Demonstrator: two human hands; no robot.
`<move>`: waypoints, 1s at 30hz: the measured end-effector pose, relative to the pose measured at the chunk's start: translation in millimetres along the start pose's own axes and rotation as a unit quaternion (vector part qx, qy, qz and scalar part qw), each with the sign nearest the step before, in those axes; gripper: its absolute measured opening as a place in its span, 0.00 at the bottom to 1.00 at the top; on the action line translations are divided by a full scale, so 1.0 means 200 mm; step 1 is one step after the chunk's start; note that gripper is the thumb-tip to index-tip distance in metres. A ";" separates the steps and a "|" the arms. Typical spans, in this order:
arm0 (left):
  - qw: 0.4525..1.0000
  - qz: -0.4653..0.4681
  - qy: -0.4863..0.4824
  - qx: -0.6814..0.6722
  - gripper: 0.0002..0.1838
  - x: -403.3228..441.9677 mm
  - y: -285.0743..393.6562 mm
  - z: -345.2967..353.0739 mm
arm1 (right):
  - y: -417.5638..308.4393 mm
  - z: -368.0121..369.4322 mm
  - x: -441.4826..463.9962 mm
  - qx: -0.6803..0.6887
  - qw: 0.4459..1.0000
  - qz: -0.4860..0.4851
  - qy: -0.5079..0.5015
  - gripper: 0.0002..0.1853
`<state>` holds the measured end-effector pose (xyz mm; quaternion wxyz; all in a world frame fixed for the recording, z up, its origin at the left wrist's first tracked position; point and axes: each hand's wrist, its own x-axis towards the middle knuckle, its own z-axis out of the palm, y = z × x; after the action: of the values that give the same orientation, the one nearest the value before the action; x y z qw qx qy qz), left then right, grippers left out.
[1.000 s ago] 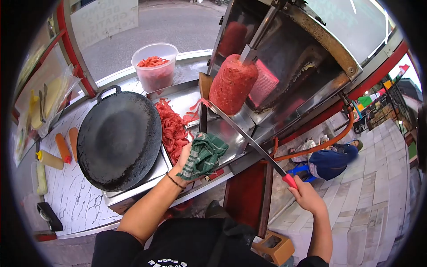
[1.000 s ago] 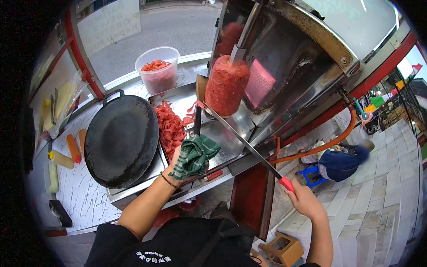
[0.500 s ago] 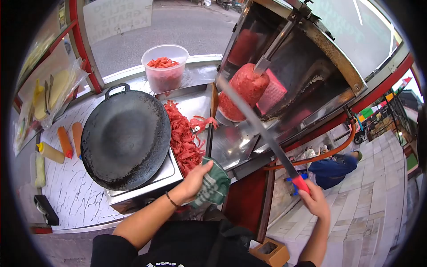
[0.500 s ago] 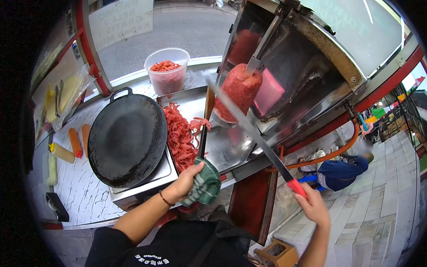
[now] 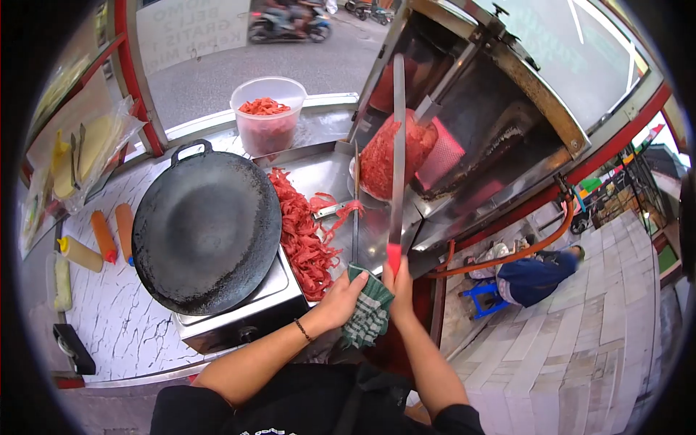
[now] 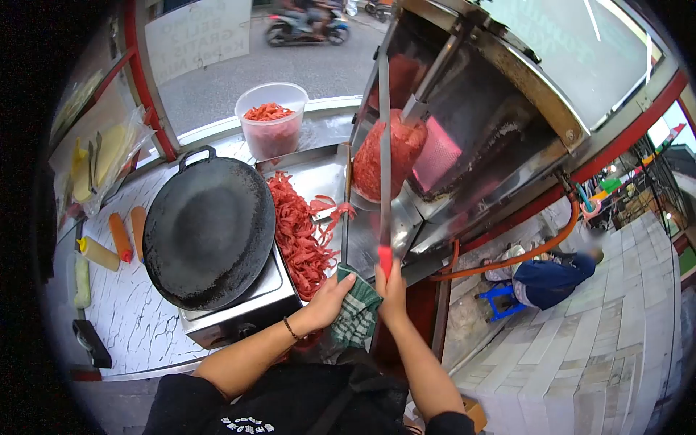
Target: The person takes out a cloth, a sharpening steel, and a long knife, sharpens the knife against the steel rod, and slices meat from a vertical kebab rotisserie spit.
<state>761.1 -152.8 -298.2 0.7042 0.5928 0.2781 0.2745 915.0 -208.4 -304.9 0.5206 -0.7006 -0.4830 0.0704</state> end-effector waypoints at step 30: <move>0.982 -0.063 0.009 -0.181 0.20 0.26 0.11 -0.02 | 0.03 -0.12 0.04 -0.118 0.985 0.005 -0.127 0.14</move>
<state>794.2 -109.7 -280.1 0.8130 0.4347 0.2671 0.2804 937.8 -218.0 -295.8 0.3686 -0.7447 -0.5466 0.1038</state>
